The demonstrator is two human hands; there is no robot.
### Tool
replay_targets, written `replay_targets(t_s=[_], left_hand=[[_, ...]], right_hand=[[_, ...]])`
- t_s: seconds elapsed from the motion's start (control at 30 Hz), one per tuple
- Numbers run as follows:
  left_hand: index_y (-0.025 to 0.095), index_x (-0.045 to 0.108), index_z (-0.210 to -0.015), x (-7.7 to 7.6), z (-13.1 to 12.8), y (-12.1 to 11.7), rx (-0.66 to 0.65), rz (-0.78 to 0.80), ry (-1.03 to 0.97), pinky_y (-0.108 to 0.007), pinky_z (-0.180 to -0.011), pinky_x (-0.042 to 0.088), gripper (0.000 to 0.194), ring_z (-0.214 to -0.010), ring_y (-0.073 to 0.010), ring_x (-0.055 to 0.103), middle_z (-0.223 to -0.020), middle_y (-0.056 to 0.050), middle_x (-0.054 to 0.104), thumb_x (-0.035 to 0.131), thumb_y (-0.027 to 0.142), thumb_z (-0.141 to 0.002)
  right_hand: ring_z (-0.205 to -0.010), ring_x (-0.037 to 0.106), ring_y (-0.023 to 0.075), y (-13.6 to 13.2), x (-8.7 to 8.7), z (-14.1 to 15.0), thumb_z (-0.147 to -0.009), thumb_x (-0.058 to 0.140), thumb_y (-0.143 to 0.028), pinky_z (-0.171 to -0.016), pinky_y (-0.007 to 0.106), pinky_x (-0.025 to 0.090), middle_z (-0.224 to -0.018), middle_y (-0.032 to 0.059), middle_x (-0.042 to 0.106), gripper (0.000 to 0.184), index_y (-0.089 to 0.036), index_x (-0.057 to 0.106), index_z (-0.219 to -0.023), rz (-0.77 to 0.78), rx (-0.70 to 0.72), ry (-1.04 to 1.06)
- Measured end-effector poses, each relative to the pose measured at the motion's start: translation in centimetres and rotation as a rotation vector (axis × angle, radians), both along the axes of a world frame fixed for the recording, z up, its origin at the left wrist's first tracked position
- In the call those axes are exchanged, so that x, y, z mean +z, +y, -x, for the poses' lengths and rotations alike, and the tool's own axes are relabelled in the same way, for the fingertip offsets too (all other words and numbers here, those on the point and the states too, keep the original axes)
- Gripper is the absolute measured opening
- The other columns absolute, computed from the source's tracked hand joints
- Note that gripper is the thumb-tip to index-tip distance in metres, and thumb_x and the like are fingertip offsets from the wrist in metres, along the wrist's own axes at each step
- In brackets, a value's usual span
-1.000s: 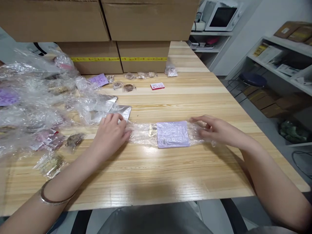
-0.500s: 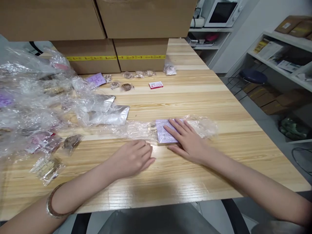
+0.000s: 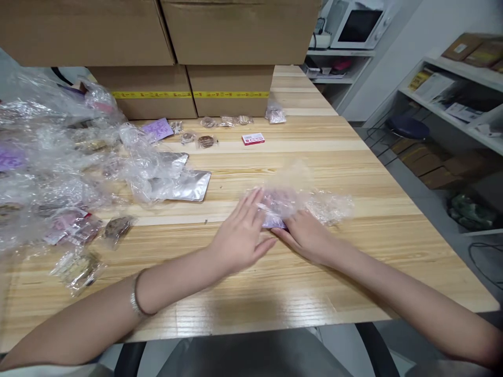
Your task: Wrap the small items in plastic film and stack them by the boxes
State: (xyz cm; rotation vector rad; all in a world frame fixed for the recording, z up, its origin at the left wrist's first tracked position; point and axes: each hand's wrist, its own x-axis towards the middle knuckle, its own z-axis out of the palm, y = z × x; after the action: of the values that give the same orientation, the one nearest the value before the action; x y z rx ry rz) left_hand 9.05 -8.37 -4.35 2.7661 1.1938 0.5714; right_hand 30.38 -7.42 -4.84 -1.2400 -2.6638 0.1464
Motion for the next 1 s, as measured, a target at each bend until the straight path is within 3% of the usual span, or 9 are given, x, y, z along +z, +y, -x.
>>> replay_targets(t_s=[0.1, 0.2, 0.27, 0.33, 0.47, 0.63, 0.73, 0.83, 1.0], left_hand=[[0.004, 0.026, -0.152, -0.6, -1.8, 0.3, -0.03, 0.038, 0.006, -0.05, -0.122, 0.024, 0.074, -0.151, -0.0329, 0.017, -0.159, -0.026, 0.026, 0.043, 0.053, -0.098], [0.005, 0.03, -0.151, -1.0, -2.2, 0.9, -0.04, 0.059, 0.062, -0.05, -0.121, 0.026, 0.069, -0.15, -0.0324, 0.021, -0.157, -0.026, 0.029, 0.044, 0.049, -0.099], [0.006, 0.032, -0.15, -1.0, -1.9, 1.4, -0.039, 0.057, 0.096, -0.049, -0.12, 0.029, 0.063, -0.148, -0.0326, 0.028, -0.156, -0.025, 0.033, 0.047, 0.041, -0.099], [0.008, 0.034, -0.15, -0.9, -1.4, 2.0, -0.032, 0.049, 0.125, -0.047, -0.118, 0.033, 0.056, -0.145, -0.0314, 0.035, -0.154, -0.023, 0.039, 0.047, 0.026, -0.099], [0.015, 0.038, -0.149, -0.9, -0.7, 2.7, -0.069, 0.003, 0.13, -0.046, -0.117, 0.036, 0.056, -0.142, -0.0281, 0.04, -0.152, -0.019, 0.044, 0.043, 0.004, -0.094], [0.016, 0.043, -0.145, -0.9, -0.2, 2.9, -0.109, -0.055, 0.139, -0.048, -0.115, 0.039, 0.051, -0.141, -0.0291, 0.042, -0.149, -0.019, 0.046, 0.044, 0.006, -0.095], [0.015, 0.046, -0.143, -1.0, -0.1, 3.1, -0.139, -0.082, 0.128, -0.047, -0.115, 0.04, 0.048, -0.14, -0.0296, 0.044, -0.148, -0.018, 0.048, 0.046, 0.006, -0.095], [0.015, 0.052, -0.138, -1.0, -0.1, 3.2, -0.166, -0.06, 0.089, -0.047, -0.116, 0.037, 0.042, -0.139, -0.0282, 0.044, -0.144, -0.018, 0.052, 0.049, 0.009, -0.096], [0.017, 0.054, -0.131, -0.8, -0.2, 3.1, -0.165, -0.081, -0.05, -0.046, -0.109, 0.045, 0.036, -0.135, -0.027, 0.047, -0.132, -0.016, 0.057, 0.053, 0.014, -0.096]], right_hand=[[-0.109, 0.064, 0.0363, -1.7, 1.5, 0.3, -0.101, 0.039, -0.037, -0.104, 0.06, 0.043, -0.105, 0.0189, 0.072, 0.041, -0.013, 0.069, -0.113, -0.095, -0.117, -0.064], [-0.08, 0.07, 0.0326, -4.5, 3.4, 0.7, -0.101, 0.038, -0.04, -0.071, 0.048, 0.055, -0.084, 0.0175, 0.072, 0.043, -0.017, 0.073, -0.089, -0.098, -0.33, -0.159], [-0.061, 0.066, 0.0283, -5.9, 4.1, 0.8, -0.1, 0.035, -0.048, -0.052, 0.04, 0.048, -0.064, 0.0149, 0.066, 0.053, -0.02, 0.071, -0.072, -0.038, -0.39, -0.215], [-0.054, 0.062, 0.0278, -6.3, 4.2, 0.6, -0.099, 0.031, -0.054, -0.046, 0.038, 0.043, -0.056, 0.015, 0.061, 0.061, -0.019, 0.068, -0.064, -0.001, -0.416, -0.255], [-0.067, 0.067, 0.034, -3.9, 3.1, -0.6, -0.095, 0.028, -0.067, -0.06, 0.046, 0.05, -0.068, 0.0197, 0.067, 0.071, -0.015, 0.071, -0.072, -0.023, -0.435, -0.246], [-0.078, 0.069, 0.0308, -0.2, 2.1, -2.4, -0.101, 0.019, -0.059, -0.077, 0.046, 0.053, -0.072, 0.0107, 0.071, 0.066, -0.021, 0.071, -0.089, 0.196, -0.428, 0.154], [-0.106, 0.067, 0.0307, 0.5, 1.3, -2.2, -0.103, 0.02, -0.052, -0.093, 0.045, 0.052, -0.108, 0.0141, 0.073, 0.058, -0.019, 0.066, -0.117, 0.197, -0.375, 0.362], [-0.136, 0.048, 0.0278, 0.7, 0.4, -1.7, -0.104, 0.023, -0.045, -0.11, 0.048, 0.041, -0.146, 0.0162, 0.052, 0.055, -0.016, 0.04, -0.148, 0.108, -0.202, 0.395], [-0.15, 0.022, 0.0341, 0.9, -0.2, -1.1, -0.096, 0.045, -0.055, -0.118, 0.059, 0.025, -0.159, 0.0226, 0.028, 0.078, -0.011, 0.02, -0.157, 0.053, 0.124, 0.191]])
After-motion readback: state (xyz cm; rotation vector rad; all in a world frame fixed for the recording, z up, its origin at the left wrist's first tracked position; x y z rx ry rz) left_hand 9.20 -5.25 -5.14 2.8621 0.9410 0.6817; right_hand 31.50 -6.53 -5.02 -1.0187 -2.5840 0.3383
